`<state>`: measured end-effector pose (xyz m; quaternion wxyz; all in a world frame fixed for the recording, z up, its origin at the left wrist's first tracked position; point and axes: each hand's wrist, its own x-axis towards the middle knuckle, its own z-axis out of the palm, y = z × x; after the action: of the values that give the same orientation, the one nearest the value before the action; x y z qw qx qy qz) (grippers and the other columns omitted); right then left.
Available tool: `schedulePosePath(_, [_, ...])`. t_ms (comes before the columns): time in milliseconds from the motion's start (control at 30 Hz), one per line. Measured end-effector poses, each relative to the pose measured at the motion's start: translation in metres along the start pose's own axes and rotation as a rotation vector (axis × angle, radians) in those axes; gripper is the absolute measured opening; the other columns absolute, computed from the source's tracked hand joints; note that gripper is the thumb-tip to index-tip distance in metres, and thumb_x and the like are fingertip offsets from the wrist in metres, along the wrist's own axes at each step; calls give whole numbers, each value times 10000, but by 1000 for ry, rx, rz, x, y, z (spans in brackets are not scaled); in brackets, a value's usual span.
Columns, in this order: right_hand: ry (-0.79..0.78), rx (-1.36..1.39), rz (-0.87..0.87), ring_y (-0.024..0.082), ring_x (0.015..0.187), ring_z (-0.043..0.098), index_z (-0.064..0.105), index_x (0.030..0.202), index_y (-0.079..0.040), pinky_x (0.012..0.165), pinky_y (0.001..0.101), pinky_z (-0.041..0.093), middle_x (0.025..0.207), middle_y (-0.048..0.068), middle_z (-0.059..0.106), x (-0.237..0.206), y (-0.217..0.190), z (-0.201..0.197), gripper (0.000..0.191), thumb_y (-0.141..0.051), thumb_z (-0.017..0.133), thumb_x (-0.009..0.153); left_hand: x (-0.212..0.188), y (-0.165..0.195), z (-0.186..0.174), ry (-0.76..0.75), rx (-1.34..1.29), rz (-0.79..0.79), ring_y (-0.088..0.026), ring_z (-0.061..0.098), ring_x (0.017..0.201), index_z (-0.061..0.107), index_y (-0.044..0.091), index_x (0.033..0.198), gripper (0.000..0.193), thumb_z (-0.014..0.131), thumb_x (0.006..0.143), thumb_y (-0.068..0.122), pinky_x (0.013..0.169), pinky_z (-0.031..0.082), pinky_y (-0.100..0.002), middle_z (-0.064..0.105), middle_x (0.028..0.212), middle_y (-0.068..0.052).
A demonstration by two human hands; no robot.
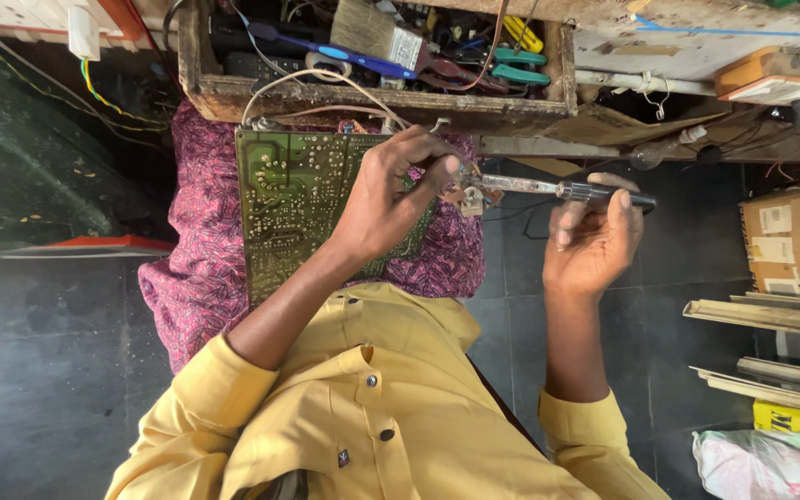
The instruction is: The person repairs a green circuit board at a cluttered workbench. They hold the board on their lap, use pliers to grip components, and use a soldering iron to solder joints, handling solder wire and small components while working on the board and attached wiring.
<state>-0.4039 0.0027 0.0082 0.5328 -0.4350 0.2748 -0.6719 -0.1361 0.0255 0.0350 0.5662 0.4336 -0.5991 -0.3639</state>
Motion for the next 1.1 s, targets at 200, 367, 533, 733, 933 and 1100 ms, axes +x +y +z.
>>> schedulePosePath(200, [-21,28,19,142,477,459,590,1248,58,440,234,367,760,161,625,-1,2,-4,341,-236,442,1162,0,-3,3,-30,40,8,-222,637,843,714,-21,1002,155,664,1004,125,792,505,-360,646,904,-102])
schedulePosePath(367, [-5,39,51,138,481,449,600,1247,57,446,231,363,745,150,617,-2,3,-7,346,-239,443,1165,0,-5,6,-20,-7,17,-209,650,855,711,-26,1014,165,668,1006,133,805,518,-355,653,908,-97])
schedulePosePath(533, [-17,48,70,132,478,444,610,1246,51,451,231,362,718,127,603,-2,5,-7,346,-245,446,1171,0,-5,6,-10,-31,7,-189,657,853,709,-30,1019,168,664,1014,132,800,534,-347,644,913,-91])
schedulePosePath(733, [-56,48,65,129,465,446,626,1227,38,439,226,359,703,120,606,0,5,-6,332,-244,458,1177,-1,-3,6,-12,-81,-22,-158,673,838,707,-28,1032,178,657,1022,143,786,547,-335,631,909,-81])
schedulePosePath(933, [-2,72,72,132,477,451,625,1219,40,455,232,368,719,129,617,1,-2,-9,337,-252,463,1173,-4,-13,8,-12,-148,-119,-142,656,852,716,-30,1064,197,663,1044,159,772,541,-286,670,921,-81])
schedulePosePath(1100, [54,59,-54,138,488,436,594,1241,28,478,240,372,722,129,597,16,-23,-21,335,-268,453,1174,-4,-23,15,56,-414,-291,-83,681,850,701,-45,1093,192,676,1023,132,757,549,-245,731,949,-67])
